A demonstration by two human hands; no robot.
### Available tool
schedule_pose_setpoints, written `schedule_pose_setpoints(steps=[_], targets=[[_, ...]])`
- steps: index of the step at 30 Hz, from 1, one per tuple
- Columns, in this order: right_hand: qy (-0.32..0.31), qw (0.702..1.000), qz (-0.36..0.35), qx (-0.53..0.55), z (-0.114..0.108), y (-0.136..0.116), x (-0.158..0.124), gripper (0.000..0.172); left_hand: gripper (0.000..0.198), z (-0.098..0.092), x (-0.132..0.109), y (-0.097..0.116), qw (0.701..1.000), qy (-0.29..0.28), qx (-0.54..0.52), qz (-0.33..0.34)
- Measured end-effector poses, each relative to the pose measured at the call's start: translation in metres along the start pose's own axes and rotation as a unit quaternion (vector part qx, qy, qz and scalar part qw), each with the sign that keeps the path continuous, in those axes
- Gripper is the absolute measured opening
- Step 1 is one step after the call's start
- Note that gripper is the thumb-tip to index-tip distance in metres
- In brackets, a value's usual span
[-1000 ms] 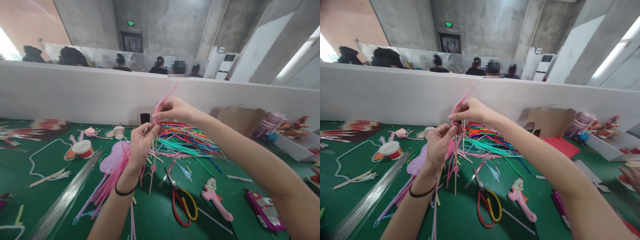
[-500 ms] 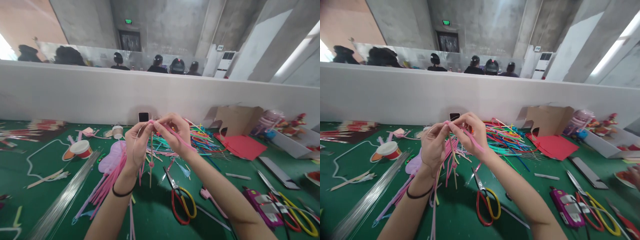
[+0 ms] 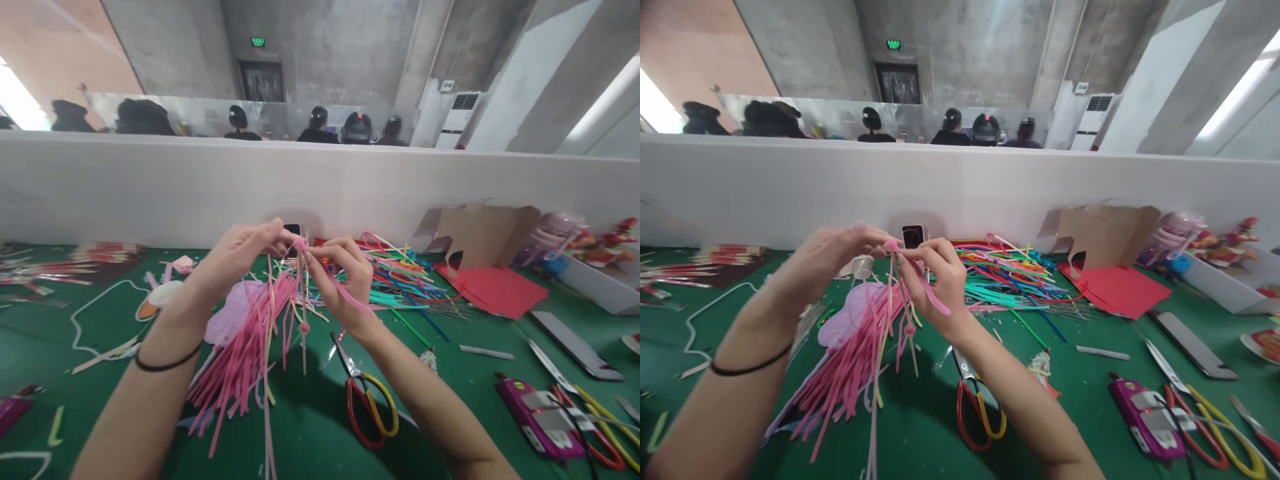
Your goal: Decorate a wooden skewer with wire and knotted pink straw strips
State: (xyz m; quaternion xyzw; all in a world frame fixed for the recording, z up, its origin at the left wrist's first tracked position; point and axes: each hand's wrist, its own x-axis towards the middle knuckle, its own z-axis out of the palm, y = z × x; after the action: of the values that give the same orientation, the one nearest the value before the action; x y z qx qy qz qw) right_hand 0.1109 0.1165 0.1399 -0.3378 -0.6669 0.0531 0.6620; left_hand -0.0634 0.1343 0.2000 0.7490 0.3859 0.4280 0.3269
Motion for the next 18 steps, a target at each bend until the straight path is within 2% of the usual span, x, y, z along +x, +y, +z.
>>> schedule_pose_setpoints(steps=[2,4,6,7,11,15,18], targets=[[0.003,1.000,-0.011,-0.003,0.002,-0.002,0.000,0.008,0.056,-0.013,0.006,0.018,0.996,0.002,0.081,-0.042],[0.006,1.000,-0.027,-0.005,0.004,-0.004,-0.001,0.009,0.044,-0.020,0.012,0.034,0.977,-0.048,0.195,-0.068],[0.000,0.999,-0.044,-0.019,0.005,-0.004,-0.001,0.009,0.031,-0.023,0.017,0.043,0.964,-0.090,0.243,-0.049],[-0.008,0.998,-0.050,-0.030,0.006,-0.003,-0.001,0.009,0.026,-0.023,0.019,0.045,0.962,-0.094,0.256,-0.033],[-0.050,0.991,-0.084,-0.091,0.004,0.005,-0.001,0.016,0.014,-0.023,0.024,0.038,0.969,-0.080,0.233,0.025],[-0.067,0.978,-0.141,-0.140,-0.006,0.011,-0.006,0.025,0.008,-0.024,0.023,0.025,0.982,-0.033,0.186,0.016],[-0.076,0.961,-0.201,-0.171,-0.016,0.012,-0.015,0.022,0.012,-0.024,0.021,0.016,0.974,-0.012,0.224,0.021]])
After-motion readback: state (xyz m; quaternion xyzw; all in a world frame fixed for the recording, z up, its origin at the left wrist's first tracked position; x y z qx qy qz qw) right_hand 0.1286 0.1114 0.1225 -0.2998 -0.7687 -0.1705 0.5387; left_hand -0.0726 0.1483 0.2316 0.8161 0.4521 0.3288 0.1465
